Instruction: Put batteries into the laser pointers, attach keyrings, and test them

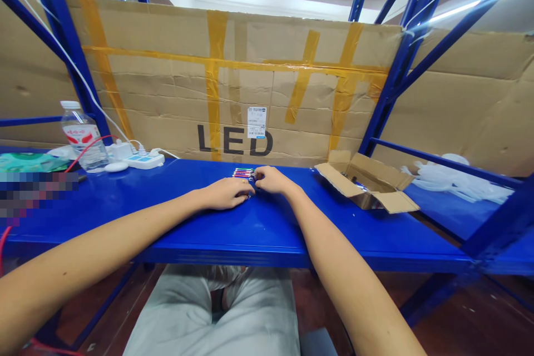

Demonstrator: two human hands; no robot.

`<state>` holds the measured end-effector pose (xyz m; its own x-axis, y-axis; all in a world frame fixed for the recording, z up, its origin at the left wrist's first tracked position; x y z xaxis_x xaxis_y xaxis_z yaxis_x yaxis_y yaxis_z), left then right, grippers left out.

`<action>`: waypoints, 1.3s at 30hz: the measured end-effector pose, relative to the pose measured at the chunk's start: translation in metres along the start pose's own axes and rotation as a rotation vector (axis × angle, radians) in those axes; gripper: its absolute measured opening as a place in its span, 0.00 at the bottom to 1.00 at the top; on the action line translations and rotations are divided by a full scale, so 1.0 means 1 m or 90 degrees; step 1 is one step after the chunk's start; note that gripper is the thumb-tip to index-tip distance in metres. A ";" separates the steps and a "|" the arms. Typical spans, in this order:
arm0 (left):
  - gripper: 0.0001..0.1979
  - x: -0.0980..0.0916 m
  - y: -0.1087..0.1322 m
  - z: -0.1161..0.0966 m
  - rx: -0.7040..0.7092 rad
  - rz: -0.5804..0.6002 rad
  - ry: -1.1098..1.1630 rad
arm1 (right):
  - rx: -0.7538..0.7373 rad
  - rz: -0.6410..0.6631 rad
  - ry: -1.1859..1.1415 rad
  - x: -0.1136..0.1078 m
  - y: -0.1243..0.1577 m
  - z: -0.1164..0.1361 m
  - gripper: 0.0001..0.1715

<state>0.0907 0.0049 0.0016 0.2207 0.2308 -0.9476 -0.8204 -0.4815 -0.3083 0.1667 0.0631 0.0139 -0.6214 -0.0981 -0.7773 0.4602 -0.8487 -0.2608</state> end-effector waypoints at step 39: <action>0.03 -0.020 0.010 0.071 -0.310 -0.253 0.644 | -0.218 -0.220 -0.104 -0.013 0.012 0.044 0.01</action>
<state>0.0405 0.0554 0.0236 0.9096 -0.2297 -0.3462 -0.3616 -0.8481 -0.3874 0.1521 0.0308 0.0461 -0.8527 0.0544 -0.5196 0.3747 -0.6294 -0.6808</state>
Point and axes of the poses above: each hand's wrist, its own y-axis away from the middle knuckle, its own x-axis out of the palm, z = x × y, the point moved 10 cm from there along -y, towards the middle knuckle, and after that the axes turned 7 degrees about -y, right-handed, at the moved point
